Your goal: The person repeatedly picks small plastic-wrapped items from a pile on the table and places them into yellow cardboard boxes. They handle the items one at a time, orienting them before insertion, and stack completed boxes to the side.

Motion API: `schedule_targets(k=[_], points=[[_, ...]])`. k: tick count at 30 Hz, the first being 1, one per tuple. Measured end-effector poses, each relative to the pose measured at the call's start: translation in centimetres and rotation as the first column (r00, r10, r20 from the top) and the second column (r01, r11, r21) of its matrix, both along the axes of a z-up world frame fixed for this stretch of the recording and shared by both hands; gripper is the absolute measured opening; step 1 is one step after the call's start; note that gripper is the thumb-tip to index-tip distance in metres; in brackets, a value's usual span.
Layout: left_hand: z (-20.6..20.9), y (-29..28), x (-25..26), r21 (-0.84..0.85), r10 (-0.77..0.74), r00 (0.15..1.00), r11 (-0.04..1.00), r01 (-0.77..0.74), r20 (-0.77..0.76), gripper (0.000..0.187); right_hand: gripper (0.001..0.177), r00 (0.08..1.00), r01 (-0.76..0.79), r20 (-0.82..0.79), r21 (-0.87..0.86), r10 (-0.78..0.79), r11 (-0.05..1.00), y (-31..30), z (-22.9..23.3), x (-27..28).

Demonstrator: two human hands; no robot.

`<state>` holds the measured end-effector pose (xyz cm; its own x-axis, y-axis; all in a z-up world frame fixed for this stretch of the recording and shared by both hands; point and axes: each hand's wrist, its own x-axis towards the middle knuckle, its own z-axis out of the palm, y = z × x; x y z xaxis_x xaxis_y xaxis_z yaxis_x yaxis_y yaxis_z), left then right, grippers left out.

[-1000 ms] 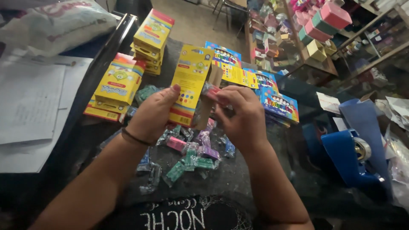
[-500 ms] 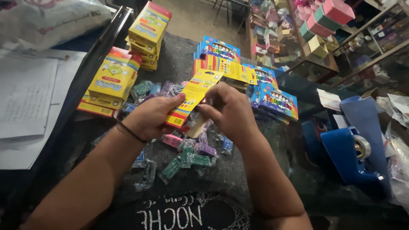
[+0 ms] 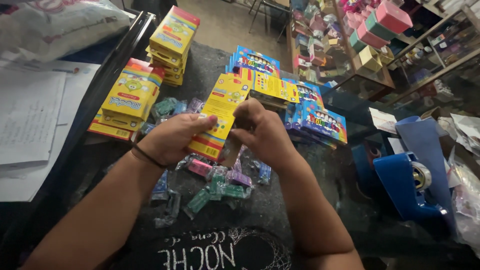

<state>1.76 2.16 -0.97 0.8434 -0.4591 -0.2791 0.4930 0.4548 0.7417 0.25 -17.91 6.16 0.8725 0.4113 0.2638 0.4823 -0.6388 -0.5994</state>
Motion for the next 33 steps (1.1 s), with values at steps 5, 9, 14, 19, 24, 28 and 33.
schedule_targets(k=[5,9,14,19,24,28,33], points=[[-1.2,-0.2,0.5,-0.042,0.044,0.999,0.998,-0.045,-0.026,0.031,0.039,0.993,-0.120,0.011,0.037,0.120,0.992,-0.6,1.6,-0.3],[-2.5,-0.5,1.2,-0.089,0.047,0.999,0.995,-0.049,-0.021,0.033,0.044,0.997,-0.045,0.064,0.124,0.038,0.991,-1.0,2.0,-0.8],[-0.1,-0.2,0.2,-0.120,0.078,0.997,0.990,-0.080,-0.022,0.030,0.021,0.974,0.091,0.145,0.441,-0.171,0.893,-2.6,1.4,0.3],[-1.6,-0.3,0.9,-0.114,0.088,0.996,0.990,-0.087,-0.002,0.031,0.016,0.951,0.118,0.205,0.445,-0.229,0.888,-2.4,1.0,0.7],[-0.7,-0.1,-0.1,0.036,-0.007,0.999,0.999,0.009,-0.046,0.035,0.027,0.964,0.219,0.094,0.252,-0.249,0.943,-1.4,-0.5,1.6],[1.3,-0.4,-1.1,0.029,-0.020,0.998,0.999,0.021,-0.056,0.037,0.014,0.961,0.278,-0.088,0.343,-0.264,0.897,-1.4,0.1,1.0],[0.5,-0.4,-0.6,0.021,-0.030,0.998,0.999,0.031,-0.053,0.040,0.020,0.892,0.363,-0.431,0.510,-0.133,0.780,-2.0,0.1,1.6]])
